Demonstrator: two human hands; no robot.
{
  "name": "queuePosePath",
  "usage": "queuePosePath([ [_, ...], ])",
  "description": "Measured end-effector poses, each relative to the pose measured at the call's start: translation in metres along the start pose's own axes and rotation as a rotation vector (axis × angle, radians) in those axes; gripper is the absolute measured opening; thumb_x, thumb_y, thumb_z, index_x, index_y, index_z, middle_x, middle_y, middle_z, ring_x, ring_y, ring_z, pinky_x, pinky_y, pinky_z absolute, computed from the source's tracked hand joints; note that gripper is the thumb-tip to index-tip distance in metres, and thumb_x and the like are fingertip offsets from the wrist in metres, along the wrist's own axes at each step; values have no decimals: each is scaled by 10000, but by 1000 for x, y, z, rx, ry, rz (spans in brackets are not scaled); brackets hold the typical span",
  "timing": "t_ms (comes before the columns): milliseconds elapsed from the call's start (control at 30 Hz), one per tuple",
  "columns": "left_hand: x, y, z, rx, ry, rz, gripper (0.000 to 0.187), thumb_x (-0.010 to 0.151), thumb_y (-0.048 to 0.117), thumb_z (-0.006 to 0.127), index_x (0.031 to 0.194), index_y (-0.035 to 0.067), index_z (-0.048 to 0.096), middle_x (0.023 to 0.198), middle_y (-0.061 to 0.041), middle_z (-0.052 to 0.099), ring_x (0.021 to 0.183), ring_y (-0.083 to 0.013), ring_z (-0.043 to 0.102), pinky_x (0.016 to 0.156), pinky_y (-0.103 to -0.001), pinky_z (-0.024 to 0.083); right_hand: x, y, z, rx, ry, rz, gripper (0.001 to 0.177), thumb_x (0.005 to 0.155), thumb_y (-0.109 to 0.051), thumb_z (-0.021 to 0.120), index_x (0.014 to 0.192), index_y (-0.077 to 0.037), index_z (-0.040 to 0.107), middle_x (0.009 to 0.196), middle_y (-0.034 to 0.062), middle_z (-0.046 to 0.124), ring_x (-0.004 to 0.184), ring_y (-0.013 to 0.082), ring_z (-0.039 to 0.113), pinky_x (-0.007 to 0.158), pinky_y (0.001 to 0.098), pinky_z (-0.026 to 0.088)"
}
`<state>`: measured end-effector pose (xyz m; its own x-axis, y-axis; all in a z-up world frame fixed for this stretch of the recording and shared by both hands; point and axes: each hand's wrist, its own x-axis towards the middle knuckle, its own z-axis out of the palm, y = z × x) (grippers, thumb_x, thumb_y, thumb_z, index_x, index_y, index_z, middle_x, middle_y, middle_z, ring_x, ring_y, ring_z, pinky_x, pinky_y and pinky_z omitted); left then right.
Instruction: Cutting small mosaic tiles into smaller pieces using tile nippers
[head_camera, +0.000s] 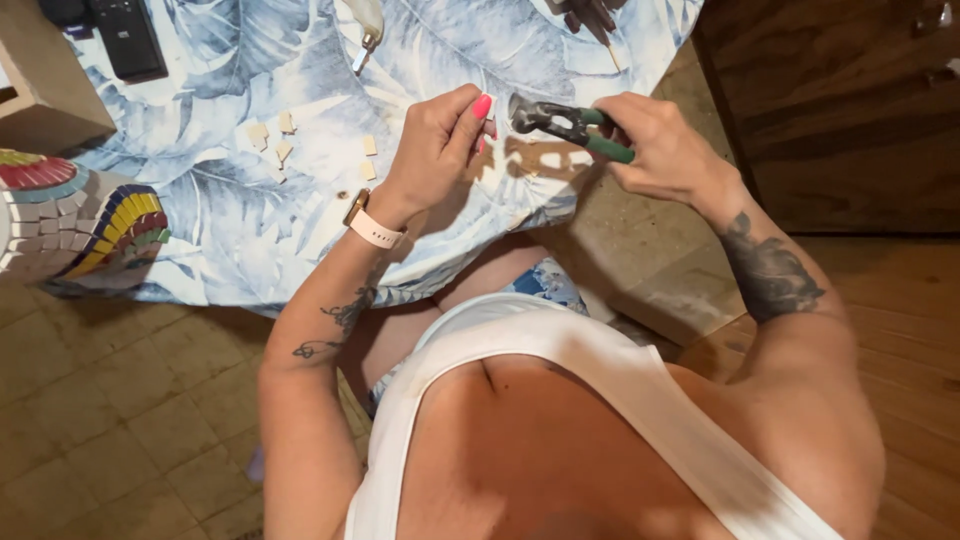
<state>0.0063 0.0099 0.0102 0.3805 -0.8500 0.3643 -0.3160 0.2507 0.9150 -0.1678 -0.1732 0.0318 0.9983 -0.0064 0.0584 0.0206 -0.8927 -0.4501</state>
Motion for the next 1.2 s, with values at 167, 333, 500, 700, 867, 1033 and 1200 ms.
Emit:
queuePosePath([
  [167,-1,-2,3,90,13,51,356,934,249,298,659,61,424,589,-29,443,522,-124,414,510,-240,322,11,-10,0,13,-50,18,171,739,6,463,907,34,476,707,107,473,565,204,391,480,316,328],
  [333,-2,-3,4,162,72,113,329,937,205,295,658,42,357,595,-50,361,534,-159,338,511,-279,269,16,-12,0,13,-63,16,197,709,29,458,905,29,470,716,104,471,580,198,392,482,305,330],
  [500,-4,-12,9,356,105,172,337,947,213,249,682,42,366,586,-51,364,498,-146,325,442,-264,252,15,-9,2,-21,-60,15,212,678,6,449,890,21,458,729,116,476,592,229,402,507,337,343],
  [700,-4,-9,11,410,178,178,340,942,233,240,690,41,360,603,-62,359,505,-175,325,441,-301,254,16,-8,6,-25,-41,25,149,741,14,462,890,27,459,719,115,467,572,211,387,492,328,335],
  [867,-5,-13,14,423,180,184,351,944,236,216,683,58,369,588,-38,359,490,-137,316,411,-255,240,16,-5,7,-6,-56,33,142,725,14,435,863,9,469,688,83,471,552,186,398,470,297,345],
  [1033,-4,-15,-2,268,-29,159,357,939,256,251,646,84,360,561,-17,348,480,-131,328,447,-247,257,12,2,3,-29,-119,36,83,788,-53,422,842,-13,470,670,61,486,535,149,448,461,245,425],
  [1200,-4,-21,-4,354,-119,178,276,933,193,265,717,57,370,594,-55,384,497,-174,348,459,-289,274,17,-9,-10,-92,-197,107,86,727,-46,445,810,-26,453,650,89,483,525,230,446,462,349,370],
])
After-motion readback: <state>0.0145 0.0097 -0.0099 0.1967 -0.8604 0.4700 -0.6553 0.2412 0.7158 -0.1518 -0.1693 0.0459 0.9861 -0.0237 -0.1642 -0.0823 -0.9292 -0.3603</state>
